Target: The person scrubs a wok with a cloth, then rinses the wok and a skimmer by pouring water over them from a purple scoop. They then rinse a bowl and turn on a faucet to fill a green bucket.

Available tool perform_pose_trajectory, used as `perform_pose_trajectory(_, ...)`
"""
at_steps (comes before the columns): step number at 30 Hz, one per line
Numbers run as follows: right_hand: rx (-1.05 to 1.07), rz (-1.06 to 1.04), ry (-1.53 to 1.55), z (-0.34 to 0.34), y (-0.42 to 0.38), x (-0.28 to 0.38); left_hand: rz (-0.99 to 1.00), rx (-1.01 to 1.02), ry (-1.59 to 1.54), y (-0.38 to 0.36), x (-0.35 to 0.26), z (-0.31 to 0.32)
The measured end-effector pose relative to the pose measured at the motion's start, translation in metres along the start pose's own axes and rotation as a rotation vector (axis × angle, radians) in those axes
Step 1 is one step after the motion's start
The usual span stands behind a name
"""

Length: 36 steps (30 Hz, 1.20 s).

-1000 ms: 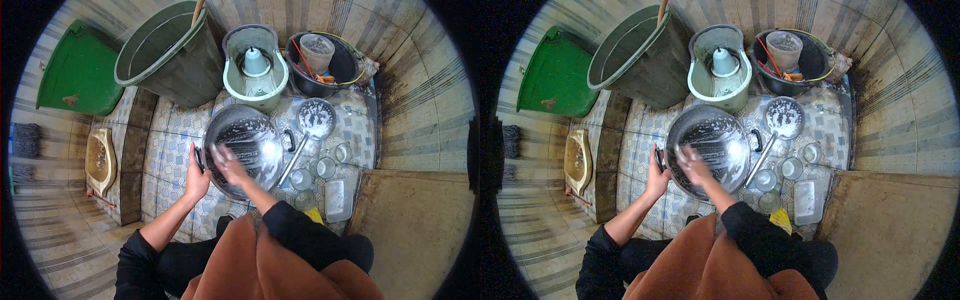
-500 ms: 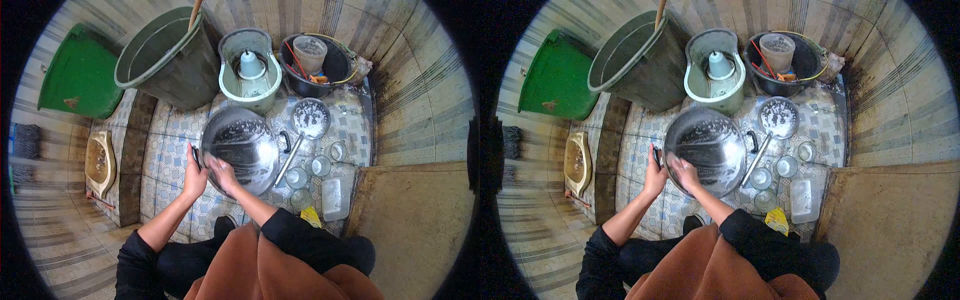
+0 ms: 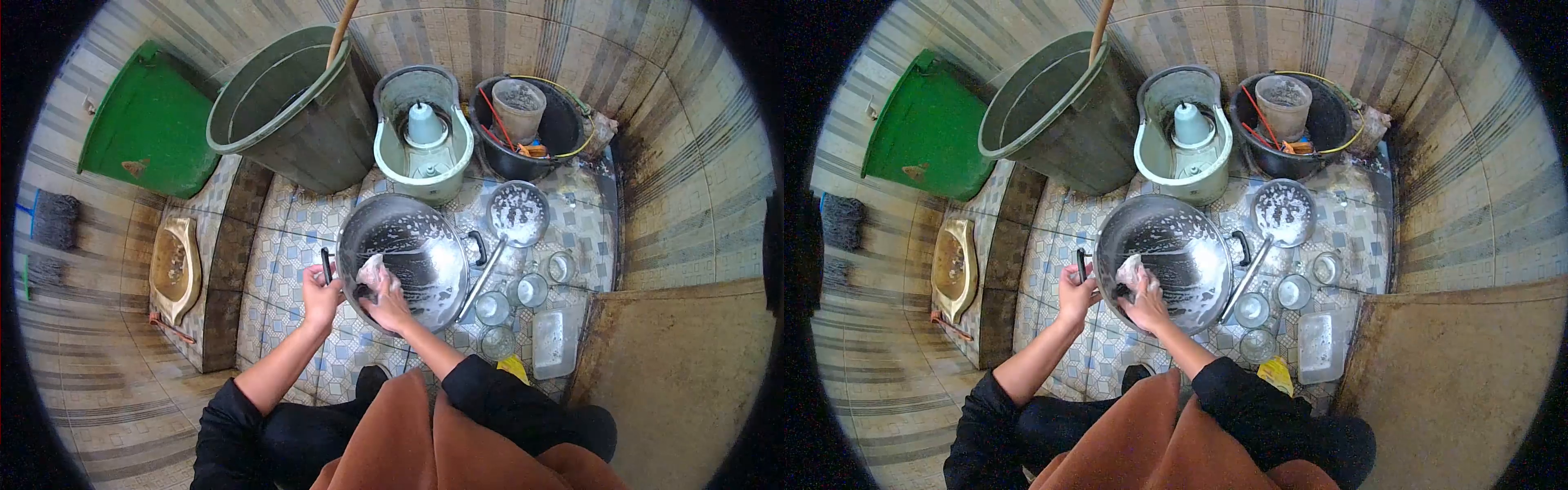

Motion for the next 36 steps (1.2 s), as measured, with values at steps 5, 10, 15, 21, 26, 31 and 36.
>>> perform_pose_trajectory(5,0.418,0.192,0.799,0.042,0.017,-0.021,0.188,0.178,0.186,0.008,-0.005,0.001)
perform_pose_trajectory(10,0.460,-0.153,0.854,-0.005,0.028,0.024,0.670,0.425,0.512,-0.017,-0.019,0.030)
perform_pose_trajectory(15,0.395,-0.127,0.792,-0.016,0.018,0.019,0.824,0.261,0.899,-0.011,-0.010,0.030)
perform_pose_trajectory(21,0.384,0.077,0.318,0.003,-0.001,-0.016,0.800,0.174,0.706,-0.013,-0.011,0.030)
perform_pose_trajectory(26,0.555,0.073,-0.367,-0.018,-0.016,-0.088,0.785,0.137,0.561,-0.006,-0.005,0.019)
perform_pose_trajectory(31,0.727,0.320,-0.479,0.005,-0.012,-0.102,0.787,0.085,0.633,-0.010,-0.011,0.020)
perform_pose_trajectory(36,0.599,0.046,0.570,0.023,0.002,0.001,0.806,0.057,0.635,-0.012,-0.014,0.020)
Point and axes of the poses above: each hand's wrist, its own y-axis towards the middle knuckle, its own z-axis out of the palm, x = y × z, the point moved 7 cm from there along y, towards the middle knuckle, and after that the axes turned 8 degrees about -z, right-handed, at the moved point
